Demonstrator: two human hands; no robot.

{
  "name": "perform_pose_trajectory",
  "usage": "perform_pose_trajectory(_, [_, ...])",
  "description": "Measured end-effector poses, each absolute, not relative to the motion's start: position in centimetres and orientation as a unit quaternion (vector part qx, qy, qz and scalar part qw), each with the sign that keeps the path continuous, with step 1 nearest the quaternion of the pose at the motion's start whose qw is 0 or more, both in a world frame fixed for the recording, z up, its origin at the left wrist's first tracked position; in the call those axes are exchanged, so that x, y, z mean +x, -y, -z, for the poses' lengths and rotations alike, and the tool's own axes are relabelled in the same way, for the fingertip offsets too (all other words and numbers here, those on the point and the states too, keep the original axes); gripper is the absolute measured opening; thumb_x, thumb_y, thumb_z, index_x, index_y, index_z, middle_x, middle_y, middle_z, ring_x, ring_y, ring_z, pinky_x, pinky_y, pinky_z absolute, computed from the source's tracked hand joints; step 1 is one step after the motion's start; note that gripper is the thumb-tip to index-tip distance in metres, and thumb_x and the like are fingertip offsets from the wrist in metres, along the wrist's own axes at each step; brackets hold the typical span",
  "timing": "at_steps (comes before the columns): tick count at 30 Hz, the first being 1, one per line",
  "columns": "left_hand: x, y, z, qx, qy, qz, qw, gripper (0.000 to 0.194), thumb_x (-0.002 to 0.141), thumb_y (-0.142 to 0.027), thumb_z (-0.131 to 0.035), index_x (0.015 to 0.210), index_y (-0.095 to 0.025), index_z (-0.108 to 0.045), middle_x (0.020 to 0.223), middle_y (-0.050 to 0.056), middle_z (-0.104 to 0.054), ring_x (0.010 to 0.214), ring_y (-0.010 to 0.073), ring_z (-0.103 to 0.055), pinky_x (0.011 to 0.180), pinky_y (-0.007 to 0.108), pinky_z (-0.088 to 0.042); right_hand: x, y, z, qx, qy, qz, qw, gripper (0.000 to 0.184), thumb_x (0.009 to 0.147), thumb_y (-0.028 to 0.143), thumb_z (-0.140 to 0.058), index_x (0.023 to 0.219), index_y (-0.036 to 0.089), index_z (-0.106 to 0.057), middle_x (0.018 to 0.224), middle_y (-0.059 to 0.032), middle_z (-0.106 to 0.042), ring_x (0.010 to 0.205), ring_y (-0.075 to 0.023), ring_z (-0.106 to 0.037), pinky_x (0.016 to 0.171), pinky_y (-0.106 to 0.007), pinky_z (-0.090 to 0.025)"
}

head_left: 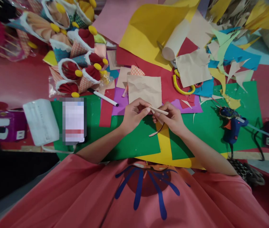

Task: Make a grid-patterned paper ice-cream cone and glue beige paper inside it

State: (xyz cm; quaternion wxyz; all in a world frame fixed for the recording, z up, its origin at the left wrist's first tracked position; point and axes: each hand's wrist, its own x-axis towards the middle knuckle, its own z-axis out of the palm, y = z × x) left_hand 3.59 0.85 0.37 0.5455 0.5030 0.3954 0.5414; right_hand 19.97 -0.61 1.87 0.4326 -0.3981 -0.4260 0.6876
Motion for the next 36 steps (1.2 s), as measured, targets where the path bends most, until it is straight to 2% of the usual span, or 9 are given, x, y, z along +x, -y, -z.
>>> perform_pose_trajectory(6, [3.55,-0.87,-0.7,0.5,-0.409,-0.529,0.55,0.026,0.081,-0.042,-0.071,0.074,-0.017,-0.064,0.065,-0.002,-0.066,0.059,0.0084,-0.065,0.058,0.02,-0.053,20.03,0.43,-1.82,-0.389,0.4,-0.715,0.42,0.034,0.075,0.037,-0.077,0.073,0.019,-0.048,0.068,0.0039,-0.069,0.056,-0.0069,-0.065,0.056,-0.021,-0.055])
perform_pose_trajectory(11, [3.73,-0.91,-0.89,0.496,-0.413,-0.486,0.589,0.033,0.075,-0.048,-0.075,0.078,-0.018,-0.062,0.067,-0.003,-0.064,0.061,0.0077,-0.063,0.058,0.018,-0.052,20.18,0.31,-1.74,-0.396,0.41,-0.707,0.419,0.034,0.076,0.039,-0.076,0.074,0.02,-0.048,0.067,0.0043,-0.067,0.054,-0.0065,-0.063,0.054,-0.02,-0.053])
perform_pose_trajectory(18, [3.62,-1.04,-0.64,0.474,-0.39,-0.486,0.622,0.03,0.075,-0.043,-0.076,0.078,-0.017,-0.061,0.067,-0.004,-0.065,0.061,0.0072,-0.065,0.06,0.017,-0.054,20.18,0.45,-1.74,-0.418,0.474,-0.641,0.435,0.029,0.078,0.042,-0.073,0.095,0.023,-0.059,0.077,0.0031,-0.065,0.06,-0.0076,-0.062,0.056,-0.02,-0.054])
perform_pose_trajectory(26, [3.75,-1.01,-0.19,0.405,-0.382,-0.503,0.661,0.03,0.071,-0.04,-0.079,0.075,-0.018,-0.06,0.063,-0.006,-0.065,0.059,0.009,-0.067,0.063,0.022,-0.058,20.56,0.42,-1.18,-0.388,0.472,-0.639,0.467,0.019,0.08,0.035,-0.072,0.096,0.025,-0.074,0.081,0.001,-0.071,0.062,-0.0078,-0.063,0.06,-0.023,-0.056])
perform_pose_trajectory(36, [3.94,-1.1,-0.59,0.368,-0.367,-0.514,0.682,0.032,0.064,-0.038,-0.084,0.068,-0.017,-0.06,0.065,-0.005,-0.067,0.056,0.0077,-0.065,0.055,0.018,-0.053,20.85,0.3,-1.31,-0.348,0.462,-0.666,0.471,0.018,0.08,0.028,-0.073,0.097,0.03,-0.077,0.082,0.0007,-0.073,0.062,-0.0074,-0.065,0.06,-0.023,-0.057])
